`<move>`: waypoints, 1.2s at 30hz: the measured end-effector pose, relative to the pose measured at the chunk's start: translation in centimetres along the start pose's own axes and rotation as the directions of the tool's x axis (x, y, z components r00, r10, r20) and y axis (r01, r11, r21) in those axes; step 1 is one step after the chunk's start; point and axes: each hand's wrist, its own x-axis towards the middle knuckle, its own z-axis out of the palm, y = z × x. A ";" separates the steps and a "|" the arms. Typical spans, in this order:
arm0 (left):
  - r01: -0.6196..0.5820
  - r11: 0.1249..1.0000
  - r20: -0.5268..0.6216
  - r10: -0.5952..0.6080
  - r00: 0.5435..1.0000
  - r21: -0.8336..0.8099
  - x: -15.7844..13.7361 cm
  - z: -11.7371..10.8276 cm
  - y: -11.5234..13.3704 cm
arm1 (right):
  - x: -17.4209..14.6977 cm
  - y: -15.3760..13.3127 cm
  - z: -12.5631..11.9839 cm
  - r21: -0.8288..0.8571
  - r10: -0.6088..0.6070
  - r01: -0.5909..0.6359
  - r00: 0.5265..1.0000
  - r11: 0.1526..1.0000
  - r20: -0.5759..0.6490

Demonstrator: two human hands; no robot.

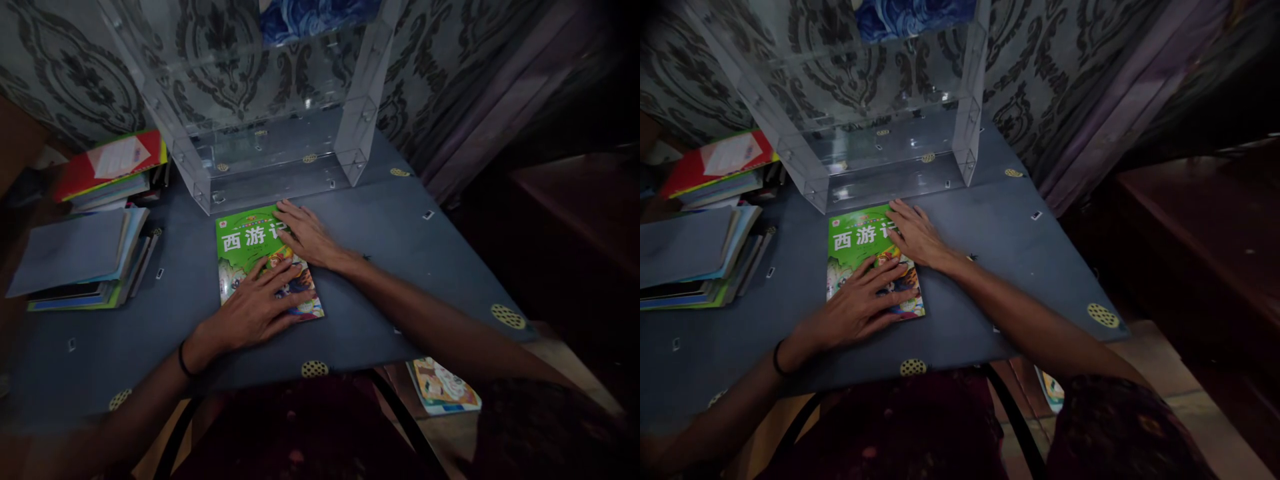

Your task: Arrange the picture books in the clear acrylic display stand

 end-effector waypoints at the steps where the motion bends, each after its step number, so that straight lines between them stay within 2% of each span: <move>1: 0.000 1.000 0.001 0.000 1.000 -0.006 0.0 0.0 0.1 | 0.0 0.0 0.0 -0.002 0.002 -0.002 1.000 1.000 0.002; 5: -0.004 1.000 -0.020 0.004 1.000 -0.022 -0.2 0.3 1.1 | 0.1 -0.2 0.0 -0.014 0.021 -0.020 1.000 1.000 0.016; 10: -0.014 0.999 -0.061 0.017 0.998 0.051 -0.5 0.6 2.1 | 0.1 -0.3 0.0 0.000 0.010 -0.010 1.000 1.000 -0.014; 12: -0.012 0.999 -0.085 0.016 0.996 0.047 -0.6 0.5 1.6 | 0.1 -0.2 0.2 0.007 0.000 0.000 0.999 1.000 -0.033; 14: 0.056 0.998 -0.148 -0.050 0.988 0.040 -0.7 0.3 0.2 | 0.0 0.0 0.4 0.015 -0.009 0.009 0.999 1.000 -0.053; 16: 0.189 0.981 -0.248 -0.172 0.953 0.049 -0.7 0.1 -1.8 | 0.0 0.1 0.5 0.023 -0.015 0.016 0.998 1.000 -0.068; 19: 0.393 0.916 -0.381 -0.336 0.861 0.081 -0.6 -0.2 -5.2 | 0.0 0.1 0.6 0.023 -0.019 0.021 0.996 1.000 -0.085; 21: 0.484 0.869 -0.430 -0.401 0.809 0.102 -0.5 -0.2 -7.1 | 0.0 0.0 0.5 0.007 -0.009 0.010 0.995 1.000 -0.096; 23: 0.532 0.839 -0.442 -0.436 0.784 0.116 -0.3 -0.1 -8.2 | -0.1 -0.1 0.4 -0.010 0.011 -0.012 0.995 1.000 -0.101; 27: 0.550 0.822 -0.438 -0.443 0.782 0.152 -0.2 0.0 -8.9 | -0.1 0.0 0.3 0.007 0.024 -0.023 0.995 1.000 -0.095; 30: 0.554 0.809 -0.432 -0.436 0.789 0.197 0.0 -0.1 -8.7 | 0.0 0.6 0.3 0.083 0.023 -0.013 0.993 0.996 -0.114; 36: 0.497 0.837 -0.386 -0.391 0.836 0.229 1.3 -0.2 -8.6 | 0.8 2.3 0.0 0.285 0.105 -0.046 0.975 0.957 -0.197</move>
